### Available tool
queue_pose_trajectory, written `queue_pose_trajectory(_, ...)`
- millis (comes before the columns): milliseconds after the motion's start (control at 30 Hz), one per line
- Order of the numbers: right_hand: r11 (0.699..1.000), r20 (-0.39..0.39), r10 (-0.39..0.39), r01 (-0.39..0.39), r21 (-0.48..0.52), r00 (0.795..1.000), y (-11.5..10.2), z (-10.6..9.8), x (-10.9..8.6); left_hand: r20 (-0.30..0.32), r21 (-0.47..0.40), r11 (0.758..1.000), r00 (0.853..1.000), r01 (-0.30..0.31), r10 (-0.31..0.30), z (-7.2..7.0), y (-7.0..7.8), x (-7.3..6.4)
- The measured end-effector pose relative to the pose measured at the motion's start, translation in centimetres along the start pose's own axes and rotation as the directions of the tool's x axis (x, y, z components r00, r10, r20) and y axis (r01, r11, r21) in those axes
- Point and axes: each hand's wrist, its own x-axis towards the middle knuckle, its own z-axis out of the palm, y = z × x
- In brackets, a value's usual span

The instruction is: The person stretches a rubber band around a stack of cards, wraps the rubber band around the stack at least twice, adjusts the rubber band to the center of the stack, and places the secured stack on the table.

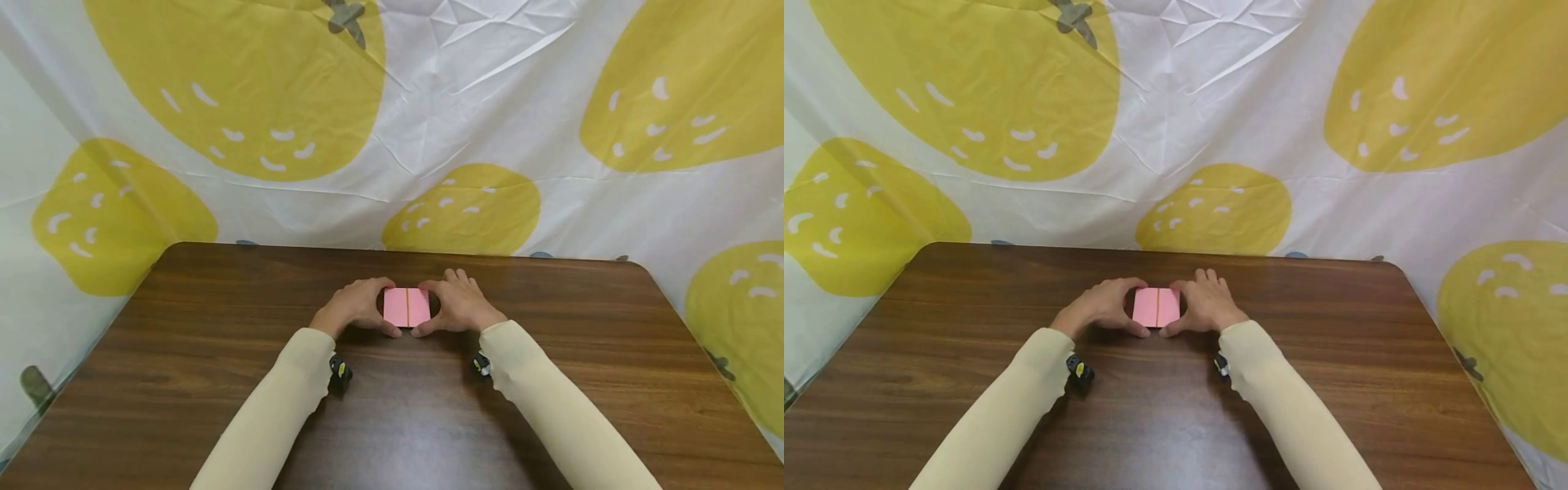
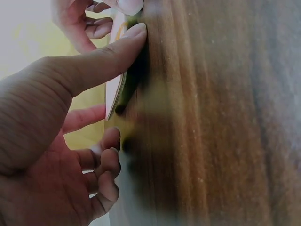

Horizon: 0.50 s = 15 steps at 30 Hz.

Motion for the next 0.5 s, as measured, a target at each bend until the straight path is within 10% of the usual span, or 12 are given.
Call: queue_pose_trajectory(500,0.998,-0.072,-0.034,0.038,0.054,0.997,0.83,0.41,-0.41,-0.058,-0.028,0.998,0.997,-0.057,0.055,0.05,-0.39,-0.36)
